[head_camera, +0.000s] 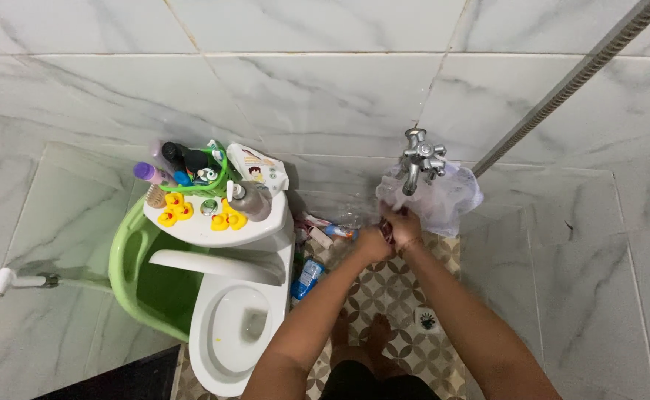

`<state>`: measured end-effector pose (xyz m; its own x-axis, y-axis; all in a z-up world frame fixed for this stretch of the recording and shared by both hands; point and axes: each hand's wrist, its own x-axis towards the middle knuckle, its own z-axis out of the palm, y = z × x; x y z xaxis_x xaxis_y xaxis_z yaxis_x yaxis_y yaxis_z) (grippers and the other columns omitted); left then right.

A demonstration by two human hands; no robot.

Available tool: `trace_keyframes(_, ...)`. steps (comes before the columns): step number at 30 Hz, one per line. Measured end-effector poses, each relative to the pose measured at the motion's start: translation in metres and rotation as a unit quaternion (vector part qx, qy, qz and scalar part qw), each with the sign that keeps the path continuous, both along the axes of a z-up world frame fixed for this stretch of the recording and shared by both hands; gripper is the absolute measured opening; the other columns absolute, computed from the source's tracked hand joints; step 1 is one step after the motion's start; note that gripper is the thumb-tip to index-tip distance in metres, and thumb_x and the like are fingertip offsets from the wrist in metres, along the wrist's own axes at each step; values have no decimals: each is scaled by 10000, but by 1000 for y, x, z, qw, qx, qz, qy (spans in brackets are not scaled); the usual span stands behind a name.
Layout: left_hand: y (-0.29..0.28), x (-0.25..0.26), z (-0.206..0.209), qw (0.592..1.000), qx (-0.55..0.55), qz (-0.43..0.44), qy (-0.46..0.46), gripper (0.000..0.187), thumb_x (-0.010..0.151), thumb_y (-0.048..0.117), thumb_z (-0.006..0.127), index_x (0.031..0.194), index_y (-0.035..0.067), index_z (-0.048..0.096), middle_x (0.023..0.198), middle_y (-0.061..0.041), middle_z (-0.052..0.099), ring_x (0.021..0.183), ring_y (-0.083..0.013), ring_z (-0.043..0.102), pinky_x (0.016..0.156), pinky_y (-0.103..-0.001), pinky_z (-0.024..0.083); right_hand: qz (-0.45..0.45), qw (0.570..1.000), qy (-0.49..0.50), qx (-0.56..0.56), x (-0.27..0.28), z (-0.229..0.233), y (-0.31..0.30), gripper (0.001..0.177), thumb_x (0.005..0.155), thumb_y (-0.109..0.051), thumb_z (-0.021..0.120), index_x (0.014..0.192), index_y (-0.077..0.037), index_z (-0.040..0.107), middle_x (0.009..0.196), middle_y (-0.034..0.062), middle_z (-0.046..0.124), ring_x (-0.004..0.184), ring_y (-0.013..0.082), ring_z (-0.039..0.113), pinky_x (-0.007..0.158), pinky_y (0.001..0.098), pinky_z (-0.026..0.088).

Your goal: Cleaning a bathroom door and toilet with a cloth and then rinsing the cloth under a faucet

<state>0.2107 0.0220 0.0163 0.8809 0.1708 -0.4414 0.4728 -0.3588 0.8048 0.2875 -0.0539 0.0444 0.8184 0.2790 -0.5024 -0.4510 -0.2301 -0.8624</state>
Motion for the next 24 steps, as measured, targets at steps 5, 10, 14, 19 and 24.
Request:
trace_keyframes(5, -12, 8, 6, 988, 147, 0, -40, 315, 847, 235, 584, 662, -16, 633, 627, -199, 632, 652, -312, 668, 558, -396, 570, -78, 993, 28, -84, 44, -96, 14, 592, 875, -434, 792, 1197, 57, 714, 1086, 255, 723, 1059, 378, 689, 832, 502, 583)
trace_keyframes(10, -16, 10, 0, 984, 175, 4, -28, 359, 867, 304, 565, 704, -3, 658, 654, -206, 654, 692, -360, 712, 581, -467, 583, -72, 988, 5, -137, 77, -196, 7, 477, 942, -302, 677, 1099, 148, 704, 970, 302, 707, 978, 362, 699, 792, 495, 573)
trace_keyframes(14, -23, 9, -41, 978, 183, 31, -93, 364, 885, 318, 584, 676, 26, 648, 626, -158, 630, 630, -289, 680, 575, -397, 573, -78, 993, 15, -91, 62, -173, -17, 490, 948, -324, 638, 1106, 137, 693, 967, 284, 691, 966, 371, 682, 784, 537, 556)
trace_keyframes(19, -12, -5, -31, 984, 83, 42, -149, 348, 852, 290, 729, 908, -46, 657, 848, -237, 691, 851, -374, 687, 718, -440, 587, 96, 987, -7, -131, 25, -6, -35, 799, 825, -638, 727, 1350, -47, 611, 1287, 232, 622, 1197, 389, 604, 970, 540, 522)
trace_keyframes(24, 2, -25, 60, 992, -57, 92, -69, 780, 694, 344, 845, 1294, -73, 574, 1248, -318, 652, 1233, -477, 601, 1044, -549, 525, 105, 957, -228, -145, 10, 85, -55, 494, 934, -457, 658, 1293, -119, 680, 1223, 170, 692, 1193, 385, 630, 957, 520, 569)
